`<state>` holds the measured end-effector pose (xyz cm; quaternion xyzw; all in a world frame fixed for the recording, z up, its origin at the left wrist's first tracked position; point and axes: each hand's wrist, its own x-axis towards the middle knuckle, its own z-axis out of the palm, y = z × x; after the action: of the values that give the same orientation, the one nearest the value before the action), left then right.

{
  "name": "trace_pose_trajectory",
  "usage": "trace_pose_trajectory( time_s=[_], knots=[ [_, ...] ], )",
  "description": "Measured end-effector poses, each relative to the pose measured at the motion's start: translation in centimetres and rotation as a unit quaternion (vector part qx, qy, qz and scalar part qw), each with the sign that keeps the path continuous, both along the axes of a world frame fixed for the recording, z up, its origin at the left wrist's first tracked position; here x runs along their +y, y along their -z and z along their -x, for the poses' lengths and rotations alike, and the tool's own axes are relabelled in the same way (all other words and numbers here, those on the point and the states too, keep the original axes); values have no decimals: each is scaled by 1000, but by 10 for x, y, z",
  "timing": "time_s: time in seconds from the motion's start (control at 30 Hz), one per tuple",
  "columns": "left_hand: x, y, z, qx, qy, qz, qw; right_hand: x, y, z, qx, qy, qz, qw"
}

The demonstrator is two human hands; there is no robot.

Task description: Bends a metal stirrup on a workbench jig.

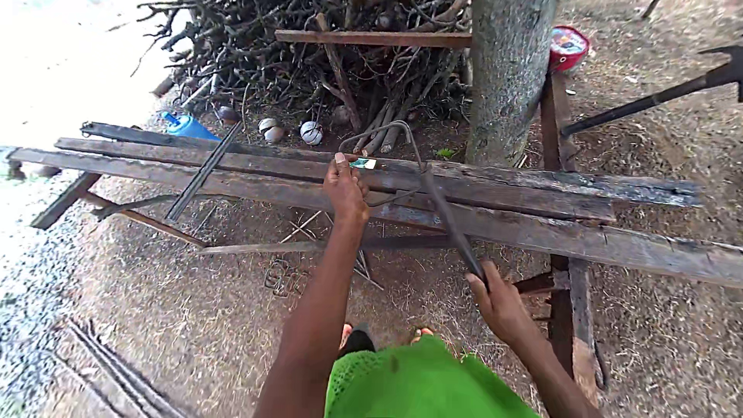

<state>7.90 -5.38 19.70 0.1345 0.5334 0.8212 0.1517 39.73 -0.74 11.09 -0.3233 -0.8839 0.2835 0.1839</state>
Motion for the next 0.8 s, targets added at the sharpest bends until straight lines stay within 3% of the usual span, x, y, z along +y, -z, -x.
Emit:
trace_pose_trajectory(
  time_s=[0.1,0.3,0.4,0.57,0.63,0.73,0.8],
  knots=[
    [-30,13,28,56,-39,28,997,-2,15,22,-67,-32,5,997],
    [-115,56,104,169,-69,72,981,-30,23,59,-68,-67,-6,995],
    [-152,71,136,247,-83,85,962,-48,-7,105,-53,-65,-28,996],
    [-204,97,204,327,-77,66,940,-79,-83,197,59,-26,-72,995],
    [-228,108,227,345,-72,83,932,-97,-93,240,65,-12,-73,995],
    [-260,114,252,345,-90,98,929,-121,-70,299,-79,-93,-90,988],
    [-295,130,262,332,-91,191,919,-131,-45,321,-198,-170,-108,959]
  ],
)
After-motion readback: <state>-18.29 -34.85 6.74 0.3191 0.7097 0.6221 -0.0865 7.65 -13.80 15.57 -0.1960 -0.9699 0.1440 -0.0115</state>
